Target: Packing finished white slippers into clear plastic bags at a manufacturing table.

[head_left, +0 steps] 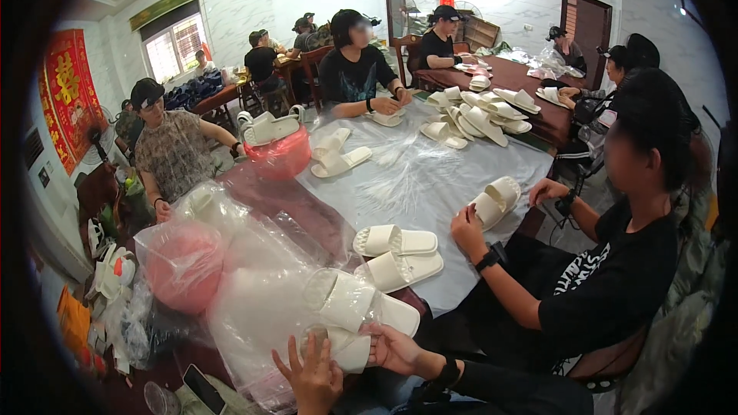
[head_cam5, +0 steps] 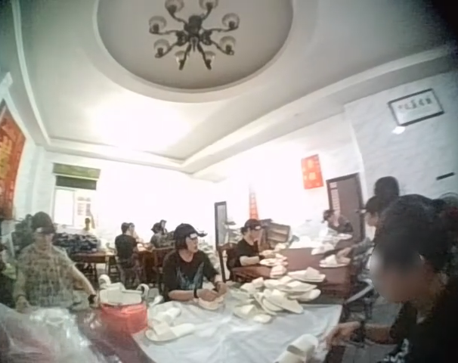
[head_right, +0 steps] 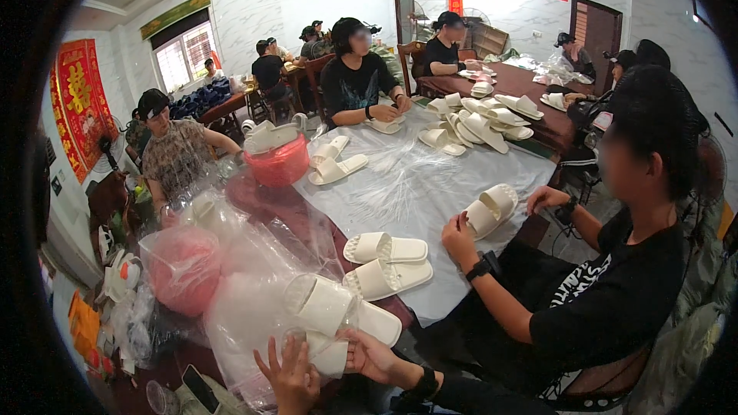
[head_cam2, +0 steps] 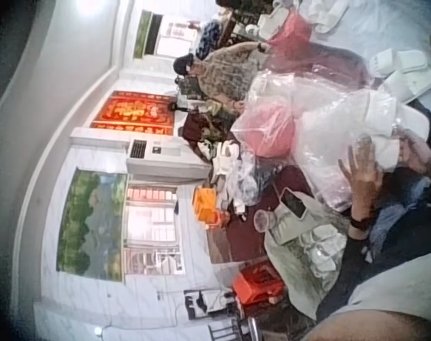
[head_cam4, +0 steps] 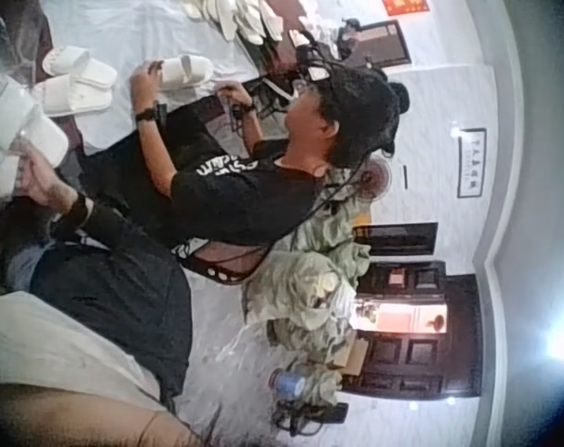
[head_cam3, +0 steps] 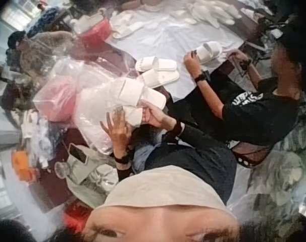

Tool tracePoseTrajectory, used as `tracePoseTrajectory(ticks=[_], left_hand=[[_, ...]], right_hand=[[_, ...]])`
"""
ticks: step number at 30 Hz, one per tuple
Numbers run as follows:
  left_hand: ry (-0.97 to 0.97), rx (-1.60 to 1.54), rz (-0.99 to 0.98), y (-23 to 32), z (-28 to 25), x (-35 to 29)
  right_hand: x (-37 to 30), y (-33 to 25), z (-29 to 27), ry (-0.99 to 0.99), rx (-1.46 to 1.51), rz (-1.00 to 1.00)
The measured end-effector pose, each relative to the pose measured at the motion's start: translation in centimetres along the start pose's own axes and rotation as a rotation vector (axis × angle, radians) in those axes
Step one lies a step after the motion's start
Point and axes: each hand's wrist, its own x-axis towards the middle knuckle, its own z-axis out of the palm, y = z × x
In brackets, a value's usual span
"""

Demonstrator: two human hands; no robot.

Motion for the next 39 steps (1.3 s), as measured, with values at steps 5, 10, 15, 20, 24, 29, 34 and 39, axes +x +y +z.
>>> tracePoseTrajectory(ticks=[5,10,15,20,24,29,34,39], left_hand=[[-0.068,-0.172,-0.035,-1.1,0.0,-0.6],[-0.127,-0.631,-0.237,-1.1,-0.9,0.8],[-0.209,-0.126,-0.078,-0.5,1.3,-0.2],[-0.156,-0.462,-0.124,1.0,0.8,-0.6],[-0.235,-0.495,-0.131,1.5,-1.4,0.0],[-0.052,-0.714,0.049,-0.6,-2.0,-0.2],[0.265,-1.168,-0.069,-2.1,-2.0,-0.5],[0.575,-1.613,-0.247,-3.9,-0.9,-0.8]], right_hand=[[-0.7,-0.9,2.9,0.171,-0.068,0.051],[-0.3,0.4,-1.6,0.22,-0.094,0.065],[-0.1,0.3,2.3,0.351,-0.436,-0.111],[0.9,0.6,2.7,0.453,-0.376,-0.173],[0.4,0.6,1.7,0.532,-0.351,-0.243],[-0.5,0.9,-0.9,0.451,-0.513,-0.443],[-0.4,0.2,0.6,0.652,-0.665,-0.367],[-1.1,-0.3,1.7,0.595,-0.653,-0.342]])
